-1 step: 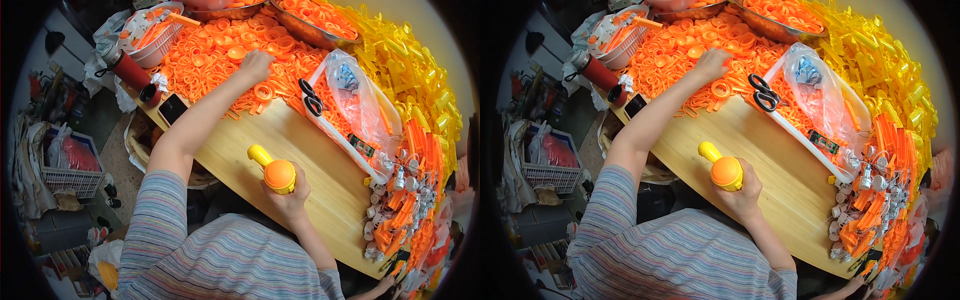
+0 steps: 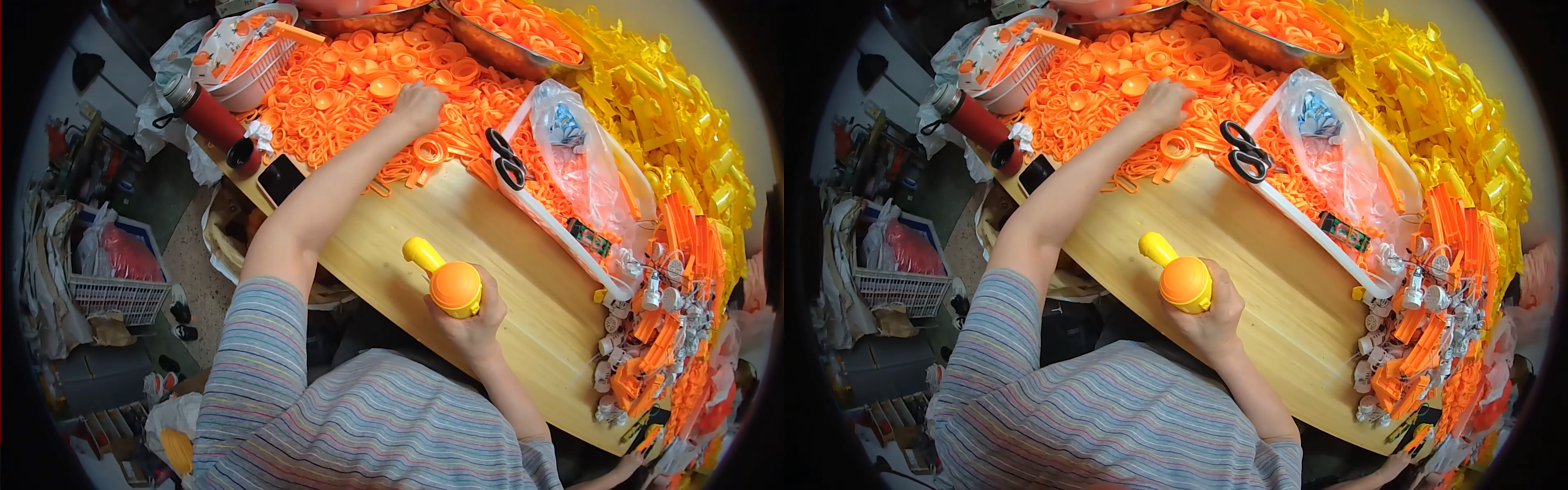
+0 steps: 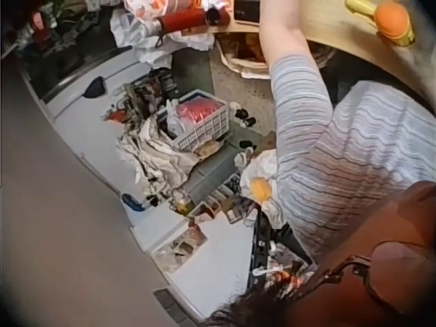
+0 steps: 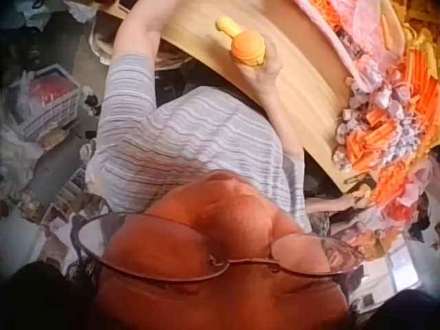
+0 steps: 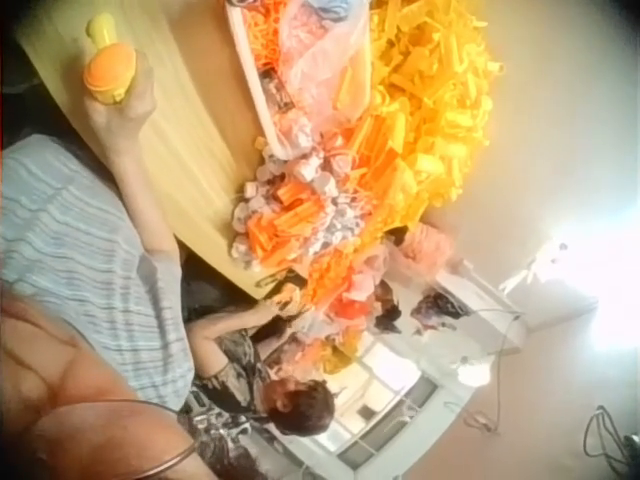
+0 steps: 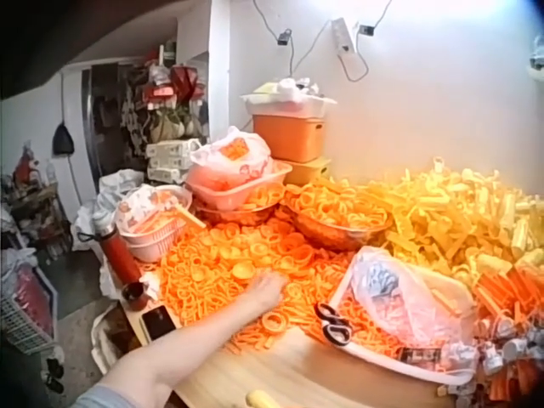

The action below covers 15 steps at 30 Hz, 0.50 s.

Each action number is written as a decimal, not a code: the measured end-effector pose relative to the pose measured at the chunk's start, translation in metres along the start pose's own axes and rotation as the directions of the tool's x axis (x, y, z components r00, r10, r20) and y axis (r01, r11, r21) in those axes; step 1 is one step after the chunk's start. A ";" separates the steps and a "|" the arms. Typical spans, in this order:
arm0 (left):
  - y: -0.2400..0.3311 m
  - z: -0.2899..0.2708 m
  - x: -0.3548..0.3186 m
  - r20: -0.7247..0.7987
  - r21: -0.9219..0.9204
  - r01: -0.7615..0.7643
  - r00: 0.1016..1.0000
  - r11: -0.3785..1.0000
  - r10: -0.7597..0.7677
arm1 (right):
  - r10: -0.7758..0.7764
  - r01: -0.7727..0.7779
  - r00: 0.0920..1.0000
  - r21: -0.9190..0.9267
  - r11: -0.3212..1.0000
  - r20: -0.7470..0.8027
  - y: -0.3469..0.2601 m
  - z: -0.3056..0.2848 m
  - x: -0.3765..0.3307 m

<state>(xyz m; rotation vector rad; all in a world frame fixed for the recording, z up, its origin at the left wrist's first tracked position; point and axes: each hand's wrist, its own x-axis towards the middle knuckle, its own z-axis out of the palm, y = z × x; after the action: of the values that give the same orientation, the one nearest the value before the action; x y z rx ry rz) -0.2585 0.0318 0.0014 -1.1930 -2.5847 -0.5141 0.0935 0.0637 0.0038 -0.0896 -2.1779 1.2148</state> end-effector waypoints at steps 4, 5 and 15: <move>-0.001 0.009 0.006 0.067 0.200 -0.060 0.997 0.978 0.048 | 0.000 0.000 1.000 0.017 1.000 0.000 0.001 0.001 0.000; -0.004 0.008 0.004 0.038 0.183 -0.083 0.996 0.980 0.077 | 0.002 -0.002 1.000 0.016 1.000 -0.002 0.001 0.001 0.000; -0.038 -0.026 -0.028 -0.081 -0.435 -0.047 0.997 0.899 0.013 | 0.005 -0.004 1.000 0.011 1.000 -0.007 0.001 0.001 0.000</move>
<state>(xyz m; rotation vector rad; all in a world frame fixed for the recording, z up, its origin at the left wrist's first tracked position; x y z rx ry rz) -0.2676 -0.0206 0.0064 -1.3063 -2.4522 -1.1578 0.0925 0.0638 0.0024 -0.0938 -2.1663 1.2272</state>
